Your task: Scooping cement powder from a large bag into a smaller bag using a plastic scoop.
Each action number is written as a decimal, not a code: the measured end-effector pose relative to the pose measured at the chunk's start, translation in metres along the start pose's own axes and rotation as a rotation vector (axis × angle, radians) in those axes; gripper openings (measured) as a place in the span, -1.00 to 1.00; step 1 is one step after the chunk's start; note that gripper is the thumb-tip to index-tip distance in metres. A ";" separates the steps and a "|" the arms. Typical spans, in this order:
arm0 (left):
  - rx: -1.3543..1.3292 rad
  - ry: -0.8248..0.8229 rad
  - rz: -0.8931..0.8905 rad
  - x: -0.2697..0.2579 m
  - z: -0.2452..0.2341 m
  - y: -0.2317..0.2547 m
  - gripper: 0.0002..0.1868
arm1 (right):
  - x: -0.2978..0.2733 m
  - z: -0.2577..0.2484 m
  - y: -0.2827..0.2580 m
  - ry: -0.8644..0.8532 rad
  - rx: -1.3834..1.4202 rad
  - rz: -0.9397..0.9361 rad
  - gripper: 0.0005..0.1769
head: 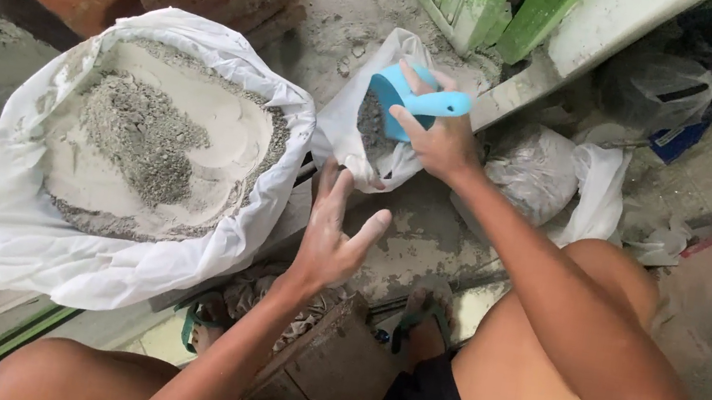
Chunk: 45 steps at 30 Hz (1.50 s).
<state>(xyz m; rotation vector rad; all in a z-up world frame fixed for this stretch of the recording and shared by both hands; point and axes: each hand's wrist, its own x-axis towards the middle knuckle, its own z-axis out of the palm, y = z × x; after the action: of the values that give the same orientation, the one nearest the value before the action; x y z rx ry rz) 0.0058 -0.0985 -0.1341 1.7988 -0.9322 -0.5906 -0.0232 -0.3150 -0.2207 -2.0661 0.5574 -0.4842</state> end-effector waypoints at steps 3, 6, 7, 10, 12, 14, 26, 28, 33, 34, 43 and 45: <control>-0.057 -0.019 0.007 -0.008 0.004 -0.025 -0.54 | 0.008 0.015 0.033 0.109 0.063 0.007 -0.21; -0.065 -0.053 -0.055 -0.007 -0.007 0.001 -0.38 | 0.009 -0.007 0.024 0.002 -0.052 -0.219 -0.48; -0.066 -0.052 -0.056 -0.010 -0.006 -0.003 -0.38 | 0.010 -0.012 0.020 0.000 -0.052 -0.219 -0.48; -0.019 -0.091 -0.179 -0.017 -0.002 -0.017 -0.18 | 0.014 -0.023 0.006 0.037 -0.237 -0.310 -0.41; 0.041 -0.106 -0.244 -0.020 0.000 -0.027 -0.06 | 0.018 -0.030 -0.007 0.057 -0.154 -0.294 -0.43; 0.031 -0.105 -0.234 -0.018 -0.002 -0.024 -0.10 | 0.017 -0.038 -0.023 0.031 -0.191 -0.316 -0.46; -0.044 -0.122 -0.225 -0.007 -0.011 -0.011 -0.15 | 0.022 -0.090 -0.059 -0.016 -0.018 -0.290 -0.70; -0.085 -0.117 -0.126 -0.007 -0.011 -0.011 -0.33 | 0.020 -0.093 -0.072 -0.117 0.010 -0.279 -0.64; -0.120 -0.144 -0.099 -0.026 -0.001 -0.058 -0.34 | 0.014 -0.054 -0.065 -0.238 -0.039 -0.260 -0.58; -0.117 -0.143 -0.097 -0.025 -0.003 -0.052 -0.34 | 0.016 -0.042 -0.051 -0.236 -0.038 -0.262 -0.58; -0.165 -0.226 -0.079 -0.019 -0.007 -0.013 -0.35 | 0.025 0.001 -0.001 -0.272 -0.488 -0.084 -0.48; -0.107 -0.224 -0.055 -0.024 -0.003 -0.026 -0.40 | 0.022 0.011 -0.002 -0.253 -0.567 -0.201 -0.41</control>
<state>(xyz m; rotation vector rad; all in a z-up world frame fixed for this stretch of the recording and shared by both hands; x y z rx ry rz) 0.0024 -0.0725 -0.1569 1.6907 -0.9833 -0.8743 0.0010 -0.3184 -0.2217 -2.6939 0.3606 -0.1773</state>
